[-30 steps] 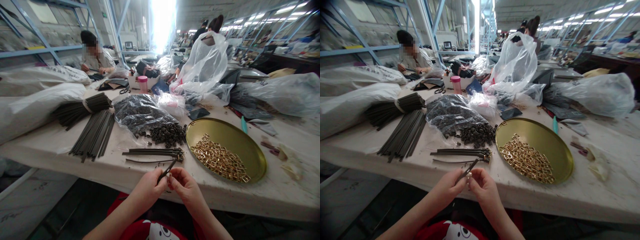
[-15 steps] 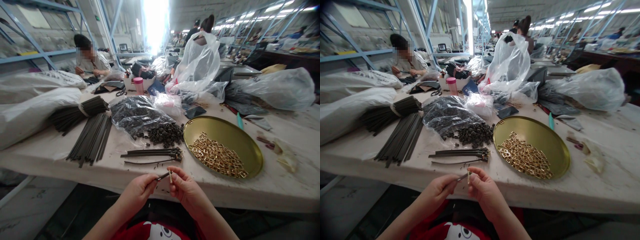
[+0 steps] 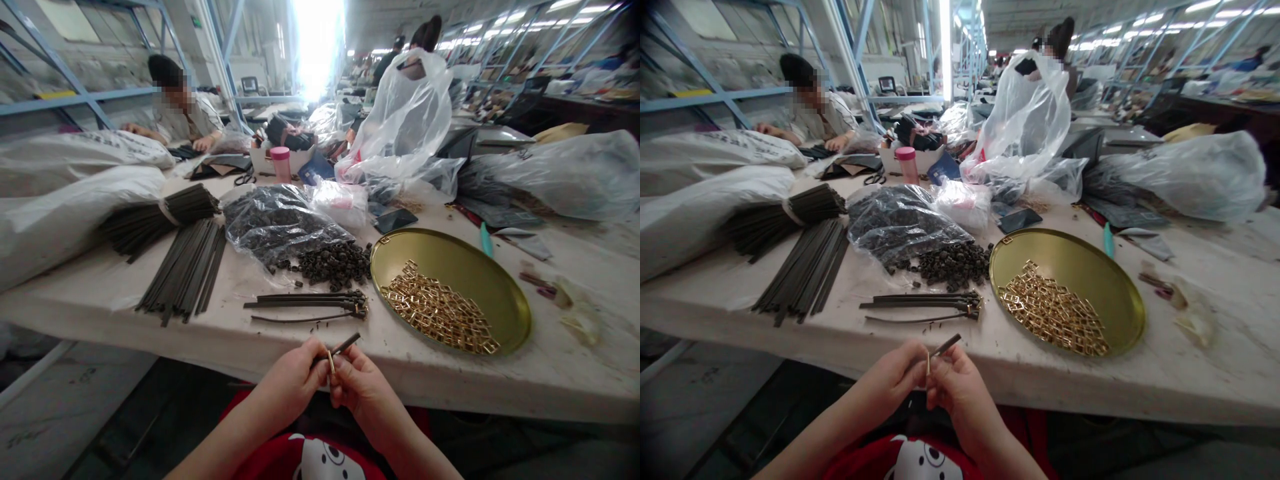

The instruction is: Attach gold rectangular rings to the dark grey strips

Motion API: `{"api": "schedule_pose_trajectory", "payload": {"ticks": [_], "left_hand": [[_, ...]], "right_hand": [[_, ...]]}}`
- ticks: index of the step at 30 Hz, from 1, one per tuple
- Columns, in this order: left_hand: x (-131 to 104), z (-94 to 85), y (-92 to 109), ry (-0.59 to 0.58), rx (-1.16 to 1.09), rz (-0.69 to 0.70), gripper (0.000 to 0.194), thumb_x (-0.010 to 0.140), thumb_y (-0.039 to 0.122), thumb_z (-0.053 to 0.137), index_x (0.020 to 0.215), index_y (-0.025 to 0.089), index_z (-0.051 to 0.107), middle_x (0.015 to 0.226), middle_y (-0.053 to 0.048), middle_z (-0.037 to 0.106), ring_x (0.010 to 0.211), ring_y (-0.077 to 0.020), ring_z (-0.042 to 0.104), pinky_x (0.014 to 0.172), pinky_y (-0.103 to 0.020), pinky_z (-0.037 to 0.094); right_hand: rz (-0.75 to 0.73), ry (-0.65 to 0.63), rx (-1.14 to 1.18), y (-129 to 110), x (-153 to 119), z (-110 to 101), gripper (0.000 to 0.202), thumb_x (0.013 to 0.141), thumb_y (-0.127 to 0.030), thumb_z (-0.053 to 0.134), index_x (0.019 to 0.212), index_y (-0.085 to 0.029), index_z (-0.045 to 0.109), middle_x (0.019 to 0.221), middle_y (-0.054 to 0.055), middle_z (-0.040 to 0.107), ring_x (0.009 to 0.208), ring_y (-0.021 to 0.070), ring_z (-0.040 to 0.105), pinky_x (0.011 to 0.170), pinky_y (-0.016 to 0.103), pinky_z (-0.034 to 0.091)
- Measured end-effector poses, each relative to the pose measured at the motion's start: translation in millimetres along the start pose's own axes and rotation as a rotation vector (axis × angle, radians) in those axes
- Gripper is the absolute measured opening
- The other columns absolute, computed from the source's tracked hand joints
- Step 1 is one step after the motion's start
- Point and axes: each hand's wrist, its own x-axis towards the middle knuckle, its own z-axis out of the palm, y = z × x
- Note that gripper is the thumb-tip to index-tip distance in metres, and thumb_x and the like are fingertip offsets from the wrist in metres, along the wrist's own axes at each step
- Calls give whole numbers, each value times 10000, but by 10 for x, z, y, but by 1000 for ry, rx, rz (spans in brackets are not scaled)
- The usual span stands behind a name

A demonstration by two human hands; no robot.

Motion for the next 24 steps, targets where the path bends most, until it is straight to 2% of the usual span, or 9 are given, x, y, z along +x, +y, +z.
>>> {"api": "schedule_pose_trajectory", "payload": {"ticks": [4,8,13,16,19,20,22,24], "left_hand": [[16,-26,2,-18,-6,38,148,827,239,403,723,178,490,724,2,565,706,-140,515,653,-217,366],[28,-12,-29,4,17,56,154,809,245,430,692,176,502,695,11,554,672,-134,496,618,-207,352],[19,38,-53,43,10,88,207,823,263,410,656,174,494,647,22,518,619,-119,467,575,-201,324],[0,52,-46,37,-57,84,256,842,305,387,656,169,498,614,35,479,589,-109,444,550,-199,306],[-18,40,-32,29,-173,34,288,838,346,386,637,166,487,586,47,432,568,-102,403,527,-194,293],[-21,33,-29,22,-217,19,292,834,351,386,633,164,484,585,48,422,569,-101,393,527,-192,296],[-23,19,-32,-3,-297,-5,290,828,351,383,633,162,484,585,48,405,568,-99,378,526,-188,302],[-23,9,-43,-47,-355,-34,286,822,352,387,632,161,481,570,54,378,547,-93,353,506,-185,289]], "right_hand": [[-12,13,-5,0,-9,-9,301,675,-349,700,829,-167,516,487,-76,492,384,41,418,391,149,350],[-40,13,-32,33,-20,-9,272,721,-369,655,814,-168,497,474,-81,475,379,42,400,396,154,328],[-132,46,-173,51,4,-19,245,760,-387,604,803,-173,494,481,-82,456,393,46,378,416,164,311],[-295,133,-305,18,0,-50,254,723,-370,643,848,-192,511,583,-60,503,465,69,427,451,181,349],[-557,196,-511,-31,-57,-110,137,757,-310,611,834,-213,553,662,-26,541,581,114,500,560,231,410],[-647,168,-600,-49,-84,-132,85,784,-286,577,834,-217,576,689,-11,555,628,130,520,605,251,420],[-772,51,-746,-86,-132,-165,109,825,-249,510,853,-228,613,745,16,580,718,159,541,670,279,424],[-762,-49,-802,-129,-155,-175,156,845,-238,475,868,-235,629,771,25,591,747,167,547,688,287,424]]}}
